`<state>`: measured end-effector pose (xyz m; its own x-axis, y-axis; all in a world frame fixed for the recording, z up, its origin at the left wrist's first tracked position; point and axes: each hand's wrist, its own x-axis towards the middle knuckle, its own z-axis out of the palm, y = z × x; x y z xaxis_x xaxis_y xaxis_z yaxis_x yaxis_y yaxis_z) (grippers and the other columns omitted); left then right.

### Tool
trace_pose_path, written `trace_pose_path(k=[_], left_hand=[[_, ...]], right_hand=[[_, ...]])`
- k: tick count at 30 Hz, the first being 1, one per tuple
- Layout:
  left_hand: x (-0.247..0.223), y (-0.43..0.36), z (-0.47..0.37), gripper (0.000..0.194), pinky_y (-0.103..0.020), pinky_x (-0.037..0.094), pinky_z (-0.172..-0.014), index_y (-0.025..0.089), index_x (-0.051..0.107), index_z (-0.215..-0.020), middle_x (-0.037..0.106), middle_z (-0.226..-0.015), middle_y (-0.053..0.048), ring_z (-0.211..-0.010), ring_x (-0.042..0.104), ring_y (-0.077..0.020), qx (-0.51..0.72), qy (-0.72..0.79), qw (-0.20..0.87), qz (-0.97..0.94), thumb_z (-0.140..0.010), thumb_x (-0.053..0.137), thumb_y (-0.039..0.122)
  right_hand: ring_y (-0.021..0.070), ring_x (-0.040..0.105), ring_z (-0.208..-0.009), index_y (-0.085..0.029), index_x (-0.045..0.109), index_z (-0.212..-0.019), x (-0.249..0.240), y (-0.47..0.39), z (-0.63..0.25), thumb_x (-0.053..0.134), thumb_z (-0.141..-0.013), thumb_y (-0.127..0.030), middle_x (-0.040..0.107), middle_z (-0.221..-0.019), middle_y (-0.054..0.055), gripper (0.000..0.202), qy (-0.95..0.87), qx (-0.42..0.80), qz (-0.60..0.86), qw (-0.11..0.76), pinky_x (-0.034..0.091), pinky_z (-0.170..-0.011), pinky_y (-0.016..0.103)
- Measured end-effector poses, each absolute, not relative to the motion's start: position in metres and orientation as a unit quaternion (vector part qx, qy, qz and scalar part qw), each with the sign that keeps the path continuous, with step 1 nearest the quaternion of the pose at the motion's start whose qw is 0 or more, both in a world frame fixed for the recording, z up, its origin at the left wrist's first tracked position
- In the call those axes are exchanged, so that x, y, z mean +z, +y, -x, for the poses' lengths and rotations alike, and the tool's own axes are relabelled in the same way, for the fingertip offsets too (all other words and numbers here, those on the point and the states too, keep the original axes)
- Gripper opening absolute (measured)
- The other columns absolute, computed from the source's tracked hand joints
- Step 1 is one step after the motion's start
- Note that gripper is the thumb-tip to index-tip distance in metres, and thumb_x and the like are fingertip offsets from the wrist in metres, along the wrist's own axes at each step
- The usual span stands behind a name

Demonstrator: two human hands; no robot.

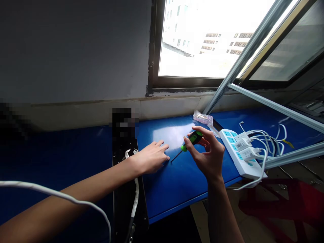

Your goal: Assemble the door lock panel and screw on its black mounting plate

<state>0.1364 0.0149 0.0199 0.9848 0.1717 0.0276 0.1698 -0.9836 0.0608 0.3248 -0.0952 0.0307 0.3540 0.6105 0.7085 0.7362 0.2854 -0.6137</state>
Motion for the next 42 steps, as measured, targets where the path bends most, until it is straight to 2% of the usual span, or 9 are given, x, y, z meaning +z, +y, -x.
trace_pose_path(k=[5,9,11,17,21,28,33,38,42], left_hand=[[0.034,0.011,-0.134,0.021,-0.037,0.051,-0.083,0.02,0.078,-0.108,0.071,-0.116,-0.01,-0.106,0.064,-0.0282,0.049,0.077,0.055,-0.994,-0.089,0.083,0.027],[0.045,0.004,-0.124,0.009,-0.033,0.052,-0.074,0.017,0.079,-0.098,0.074,-0.096,-0.006,-0.091,0.068,-0.0227,0.095,0.105,0.094,-0.985,-0.096,0.075,0.026],[0.049,0.001,-0.114,0.011,-0.032,0.053,-0.072,0.016,0.079,-0.094,0.074,-0.093,-0.007,-0.087,0.069,-0.0216,0.134,0.127,0.086,-0.979,-0.099,0.071,0.023],[0.053,-0.008,-0.073,0.024,-0.034,0.058,-0.077,0.012,0.076,-0.096,0.075,-0.097,-0.01,-0.089,0.067,-0.0214,0.239,0.1,0.015,-0.966,-0.106,0.058,0.024],[0.051,-0.014,-0.051,0.021,-0.036,0.059,-0.082,0.012,0.076,-0.102,0.075,-0.102,-0.012,-0.093,0.067,-0.0215,0.261,0.095,0.033,-0.96,-0.107,0.057,0.021],[0.038,-0.016,-0.032,0.007,-0.034,0.06,-0.086,0.016,0.076,-0.102,0.076,-0.098,-0.007,-0.093,0.068,-0.0189,0.333,0.122,0.191,-0.915,-0.097,0.074,0.021],[0.029,-0.017,-0.032,0.009,-0.035,0.06,-0.085,0.017,0.076,-0.095,0.076,-0.094,-0.006,-0.092,0.068,-0.02,0.396,0.151,0.197,-0.884,-0.09,0.082,0.022],[0.022,-0.02,-0.033,0.012,-0.036,0.061,-0.083,0.02,0.077,-0.089,0.076,-0.088,-0.005,-0.093,0.068,-0.0213,0.466,0.188,0.249,-0.828,-0.085,0.088,0.023],[0.017,-0.02,-0.031,0.013,-0.038,0.062,-0.083,0.02,0.078,-0.086,0.077,-0.085,-0.005,-0.09,0.069,-0.0214,0.486,0.195,0.277,-0.806,-0.082,0.09,0.024]], right_hand=[[0.0198,0.079,-0.085,-0.026,0.071,-0.122,0.051,-0.101,-0.32,0.085,-0.08,-0.021,0.077,-0.105,0.002,0.045,-0.543,-0.069,0.554,0.627,0.069,-0.071,0.035],[0.0217,0.079,-0.083,-0.026,0.072,-0.12,0.07,-0.101,-0.309,0.087,-0.078,-0.018,0.075,-0.102,0.004,0.046,-0.517,-0.086,0.501,0.689,0.069,-0.069,0.038],[0.0231,0.078,-0.083,-0.026,0.072,-0.118,0.078,-0.1,-0.301,0.088,-0.078,-0.018,0.074,-0.1,0.004,0.044,-0.511,-0.089,0.482,0.706,0.069,-0.065,0.039],[0.0237,0.077,-0.079,-0.03,0.075,-0.113,0.096,-0.098,-0.278,0.088,-0.077,-0.016,0.071,-0.099,0.003,0.042,-0.51,-0.073,0.439,0.736,0.07,-0.062,0.042],[0.0251,0.078,-0.082,-0.032,0.074,-0.116,0.099,-0.098,-0.27,0.087,-0.079,-0.015,0.073,-0.096,0.002,0.043,-0.541,-0.056,0.421,0.726,0.07,-0.063,0.042],[0.0272,0.079,-0.082,-0.032,0.073,-0.12,0.099,-0.093,-0.265,0.089,-0.077,-0.019,0.074,-0.096,0.003,0.048,-0.565,-0.034,0.414,0.713,0.07,-0.065,0.046],[0.026,0.078,-0.079,-0.031,0.073,-0.118,0.1,-0.089,-0.256,0.089,-0.076,-0.016,0.072,-0.096,0.002,0.047,-0.551,-0.049,0.414,0.723,0.069,-0.065,0.046],[0.0258,0.076,-0.073,-0.03,0.074,-0.115,0.103,-0.087,-0.246,0.088,-0.076,-0.018,0.071,-0.091,0.001,0.043,-0.537,-0.045,0.419,0.73,0.068,-0.061,0.046],[0.0245,0.076,-0.073,-0.028,0.075,-0.115,0.102,-0.083,-0.24,0.086,-0.077,-0.017,0.068,-0.093,0.002,0.041,-0.541,-0.058,0.414,0.73,0.067,-0.063,0.045]])
